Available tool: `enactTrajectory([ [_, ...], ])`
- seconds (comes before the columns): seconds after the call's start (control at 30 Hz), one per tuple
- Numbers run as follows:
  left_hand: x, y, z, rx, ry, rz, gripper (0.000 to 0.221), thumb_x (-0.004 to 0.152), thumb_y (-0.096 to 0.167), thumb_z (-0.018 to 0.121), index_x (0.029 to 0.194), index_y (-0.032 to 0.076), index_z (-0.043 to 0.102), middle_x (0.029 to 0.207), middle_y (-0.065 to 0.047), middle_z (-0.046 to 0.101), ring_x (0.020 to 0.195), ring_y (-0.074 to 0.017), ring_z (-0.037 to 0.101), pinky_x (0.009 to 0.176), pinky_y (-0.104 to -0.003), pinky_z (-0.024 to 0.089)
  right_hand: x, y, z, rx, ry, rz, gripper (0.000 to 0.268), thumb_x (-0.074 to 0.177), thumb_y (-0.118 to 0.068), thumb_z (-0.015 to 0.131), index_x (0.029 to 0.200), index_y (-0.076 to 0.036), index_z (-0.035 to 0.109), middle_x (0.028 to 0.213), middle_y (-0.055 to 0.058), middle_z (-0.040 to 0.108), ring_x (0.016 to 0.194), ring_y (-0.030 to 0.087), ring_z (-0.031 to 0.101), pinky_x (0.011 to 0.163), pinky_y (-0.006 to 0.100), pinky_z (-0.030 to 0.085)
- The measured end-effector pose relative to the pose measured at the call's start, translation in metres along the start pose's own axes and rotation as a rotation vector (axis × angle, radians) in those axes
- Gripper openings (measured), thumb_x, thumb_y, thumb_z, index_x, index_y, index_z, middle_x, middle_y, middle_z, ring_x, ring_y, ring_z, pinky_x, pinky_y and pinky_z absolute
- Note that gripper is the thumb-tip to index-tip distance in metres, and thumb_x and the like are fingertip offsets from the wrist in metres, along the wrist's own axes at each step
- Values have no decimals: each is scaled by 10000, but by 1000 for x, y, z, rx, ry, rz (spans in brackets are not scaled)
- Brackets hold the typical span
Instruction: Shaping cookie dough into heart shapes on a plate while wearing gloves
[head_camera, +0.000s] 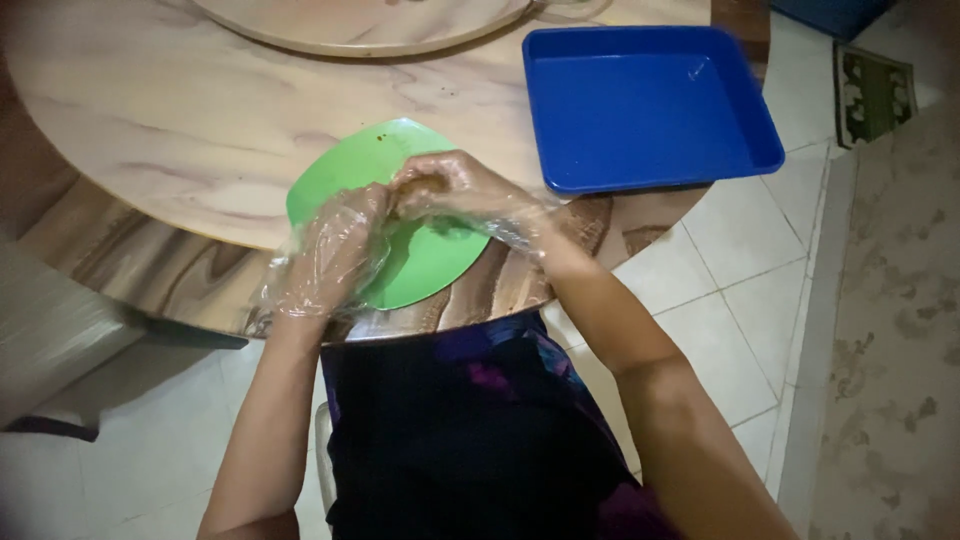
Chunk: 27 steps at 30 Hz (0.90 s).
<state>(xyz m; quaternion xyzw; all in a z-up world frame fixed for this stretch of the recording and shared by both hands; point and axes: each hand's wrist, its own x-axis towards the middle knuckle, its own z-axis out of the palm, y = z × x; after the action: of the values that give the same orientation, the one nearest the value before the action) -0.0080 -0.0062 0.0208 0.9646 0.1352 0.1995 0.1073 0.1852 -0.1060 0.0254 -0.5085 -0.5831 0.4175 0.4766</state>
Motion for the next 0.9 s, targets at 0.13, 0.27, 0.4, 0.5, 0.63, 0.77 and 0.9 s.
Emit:
enactTrajectory([
  [0.13,5,6,-15,197,-60,15,108,969,145,647,1033,60,627,747,-75,604,685,-254,678,571,-339,519,5,-3,2,157,-39,236,287,973,-191,677,1213,-39,639,1073,152,689,793,171,725,590,227,638],
  [0.27,8,-4,-21,-258,-120,-154,252,975,240,697,1089,21,648,851,-161,660,813,-340,712,695,-433,575,15,11,8,-177,-34,10,217,974,-104,674,1166,-7,648,1049,218,681,863,296,728,695,329,645],
  [0.4,5,-23,5,-381,-188,-256,503,965,486,700,1085,-3,690,910,-209,687,904,-408,716,728,-482,574,15,11,11,-241,-12,40,233,991,-137,659,1178,3,642,1047,182,701,881,257,736,736,329,644],
  [0.5,9,-32,33,-295,-195,-253,378,943,356,756,1109,21,703,949,-194,716,975,-436,710,796,-549,570,17,26,9,-454,14,27,184,990,-156,648,1112,-20,673,977,162,691,881,268,717,762,342,601],
  [0.63,10,-32,46,-27,-220,-188,270,993,322,632,931,75,723,755,-127,695,795,-353,727,668,-439,586,12,38,8,-699,47,-95,319,1006,-404,614,1033,-99,700,904,80,654,846,195,656,708,289,545],
  [0.77,2,-31,42,224,-152,20,166,964,267,598,953,133,695,793,-92,672,834,-303,702,661,-423,560,-1,-15,15,-855,56,-137,330,980,-437,635,958,-119,720,861,71,634,864,228,606,726,334,504],
  [0.9,-7,-40,35,133,-207,-47,218,930,284,665,1015,83,659,873,-140,655,928,-379,677,755,-506,565,3,6,2,-838,20,-188,382,944,-512,643,974,-139,724,952,84,629,951,259,598,778,425,492],
])
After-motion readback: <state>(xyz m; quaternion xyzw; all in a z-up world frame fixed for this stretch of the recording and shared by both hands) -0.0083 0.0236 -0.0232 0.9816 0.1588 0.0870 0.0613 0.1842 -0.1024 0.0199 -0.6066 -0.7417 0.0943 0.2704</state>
